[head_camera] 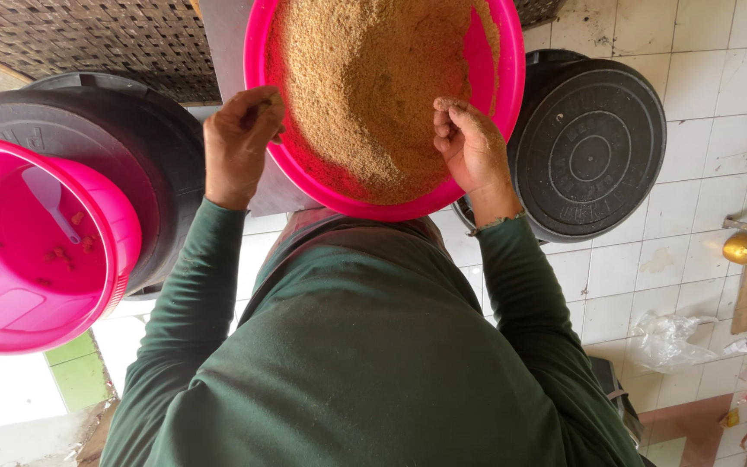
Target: The person mixes a brown granular substance in a pink basin by hand, occasionally picking up small clumps to break them apart and stirring the mixture thoroughly.
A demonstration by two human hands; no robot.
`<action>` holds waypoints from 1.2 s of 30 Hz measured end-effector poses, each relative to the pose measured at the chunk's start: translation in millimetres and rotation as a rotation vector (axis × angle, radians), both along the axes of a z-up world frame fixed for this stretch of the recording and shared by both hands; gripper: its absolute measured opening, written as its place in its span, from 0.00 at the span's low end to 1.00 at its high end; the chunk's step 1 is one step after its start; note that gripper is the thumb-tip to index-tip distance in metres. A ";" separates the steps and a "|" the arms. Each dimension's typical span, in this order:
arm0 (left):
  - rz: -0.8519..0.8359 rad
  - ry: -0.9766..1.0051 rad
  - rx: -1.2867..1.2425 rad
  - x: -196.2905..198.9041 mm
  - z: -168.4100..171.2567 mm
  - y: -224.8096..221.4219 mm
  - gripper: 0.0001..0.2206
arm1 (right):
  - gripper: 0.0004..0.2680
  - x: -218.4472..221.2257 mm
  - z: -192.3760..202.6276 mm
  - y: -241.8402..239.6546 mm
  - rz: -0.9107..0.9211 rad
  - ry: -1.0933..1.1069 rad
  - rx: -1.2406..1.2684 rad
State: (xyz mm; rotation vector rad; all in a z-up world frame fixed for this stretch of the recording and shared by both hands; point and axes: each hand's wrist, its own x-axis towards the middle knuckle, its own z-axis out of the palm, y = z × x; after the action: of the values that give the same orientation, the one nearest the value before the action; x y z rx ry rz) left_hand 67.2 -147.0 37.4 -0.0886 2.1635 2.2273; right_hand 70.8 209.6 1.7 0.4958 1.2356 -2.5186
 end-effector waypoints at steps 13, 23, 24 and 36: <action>0.074 -0.084 0.175 4.8 0.1 -43.7 0.08 | 0.07 89.0 50.1 66.7 -0.312 0.212 0.609; -0.027 -0.081 0.251 -20.5 -1.6 -60.7 0.05 | 0.19 324.2 -130.8 99.2 0.653 -1.202 1.177; -0.042 -0.095 0.263 -22.4 -1.6 -62.5 0.03 | 0.22 355.2 -148.3 94.9 0.616 -1.263 1.180; -0.084 -0.122 0.141 -33.0 17.0 -46.2 0.06 | 0.24 424.0 -188.9 151.5 -0.050 -1.019 1.586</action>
State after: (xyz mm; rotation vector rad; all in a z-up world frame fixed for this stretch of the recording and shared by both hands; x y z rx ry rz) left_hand 34.1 -193.2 54.4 -0.1232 1.9077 2.2564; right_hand 494.8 361.1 -187.2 1.7126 2.2566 -0.4335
